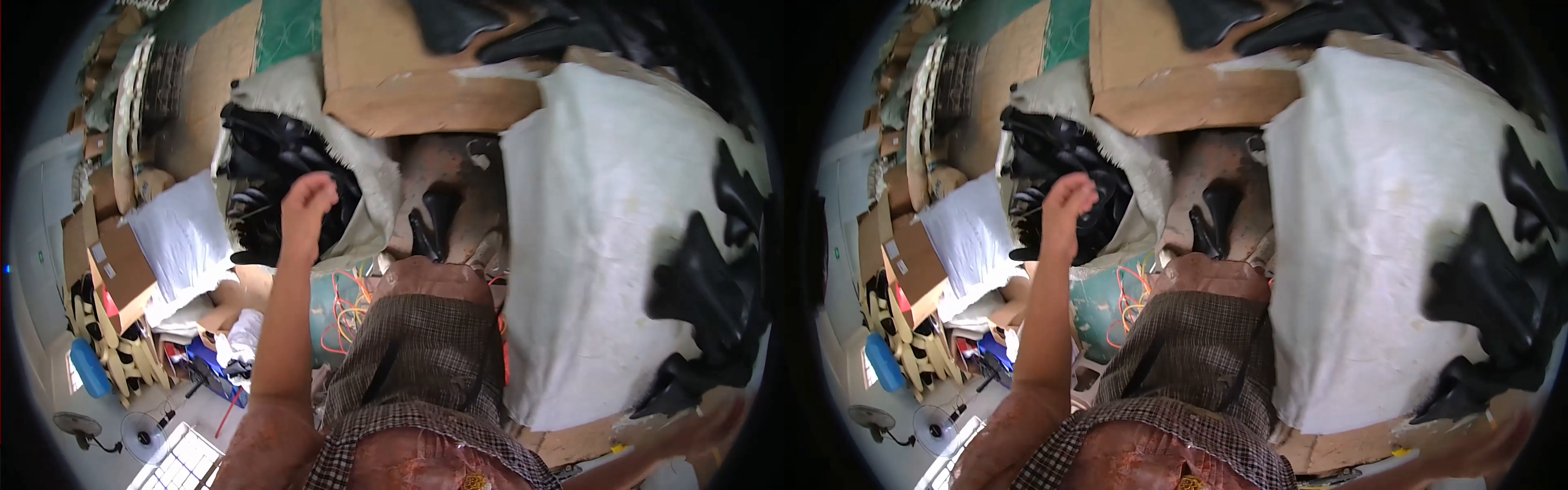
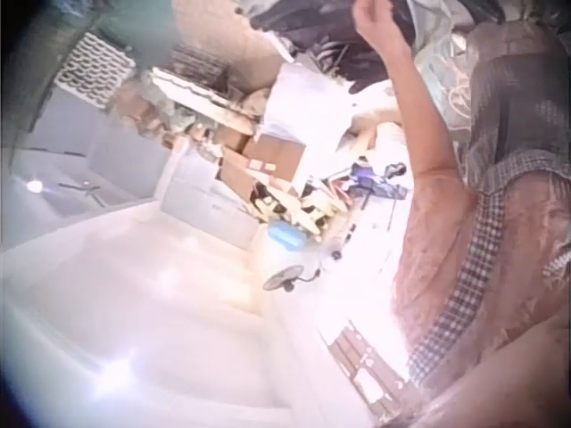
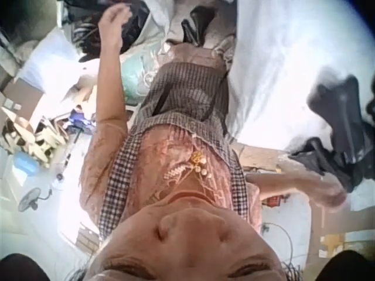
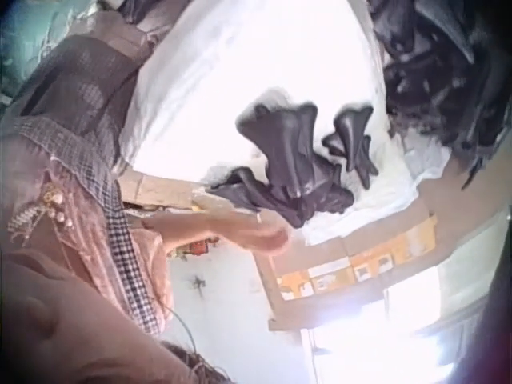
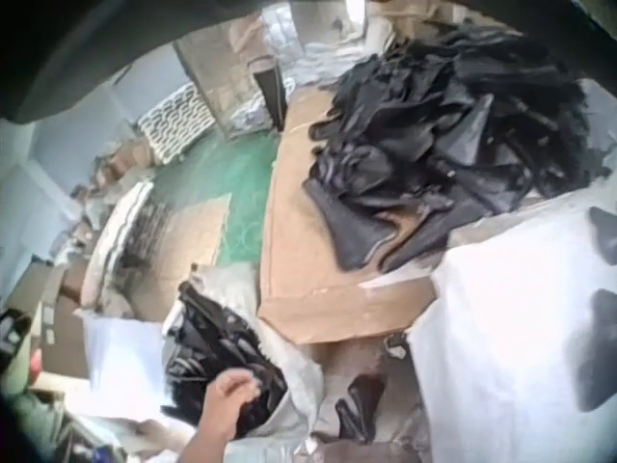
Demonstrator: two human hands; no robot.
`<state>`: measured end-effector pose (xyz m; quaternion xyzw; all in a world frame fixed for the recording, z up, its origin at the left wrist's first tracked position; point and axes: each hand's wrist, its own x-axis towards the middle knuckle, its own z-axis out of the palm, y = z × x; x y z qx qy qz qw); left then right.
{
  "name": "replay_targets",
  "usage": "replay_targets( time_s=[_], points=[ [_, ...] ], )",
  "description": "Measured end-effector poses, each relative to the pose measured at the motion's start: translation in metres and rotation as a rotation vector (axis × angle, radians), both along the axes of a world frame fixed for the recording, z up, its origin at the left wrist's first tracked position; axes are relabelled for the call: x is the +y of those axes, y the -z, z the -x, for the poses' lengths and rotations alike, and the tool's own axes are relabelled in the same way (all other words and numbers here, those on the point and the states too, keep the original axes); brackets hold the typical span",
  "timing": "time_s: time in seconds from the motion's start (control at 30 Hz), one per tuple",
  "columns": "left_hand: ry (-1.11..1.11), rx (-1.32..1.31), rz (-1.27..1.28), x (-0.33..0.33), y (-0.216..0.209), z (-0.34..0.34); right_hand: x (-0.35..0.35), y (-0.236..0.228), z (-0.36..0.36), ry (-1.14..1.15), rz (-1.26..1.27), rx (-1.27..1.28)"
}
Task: Arrange bicycle saddles from a storage bag onto a workbench and apply a spray coating.
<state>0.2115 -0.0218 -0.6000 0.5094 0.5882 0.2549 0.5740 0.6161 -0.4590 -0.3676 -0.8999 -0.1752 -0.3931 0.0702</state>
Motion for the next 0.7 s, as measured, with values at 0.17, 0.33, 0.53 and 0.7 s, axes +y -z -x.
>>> replay_targets(
  time_s=[0.17,0.33,0.53,0.7],
  points=[
    [0.207,-0.267,0.455,-0.139,0.137,0.116,0.232,0.333,0.305,-0.707,-0.474,1.918],
    [0.618,0.696,0.115,-0.245,0.419,0.108,0.136,0.751,0.354,-0.199,-0.254,1.891],
    [0.349,0.933,0.45,-0.243,0.584,0.159,0.125,0.853,0.395,0.184,-0.111,2.141],
    [0.341,1.177,0.12,-0.208,0.607,0.186,0.203,0.816,0.426,-0.304,-0.262,1.972]
  ],
)
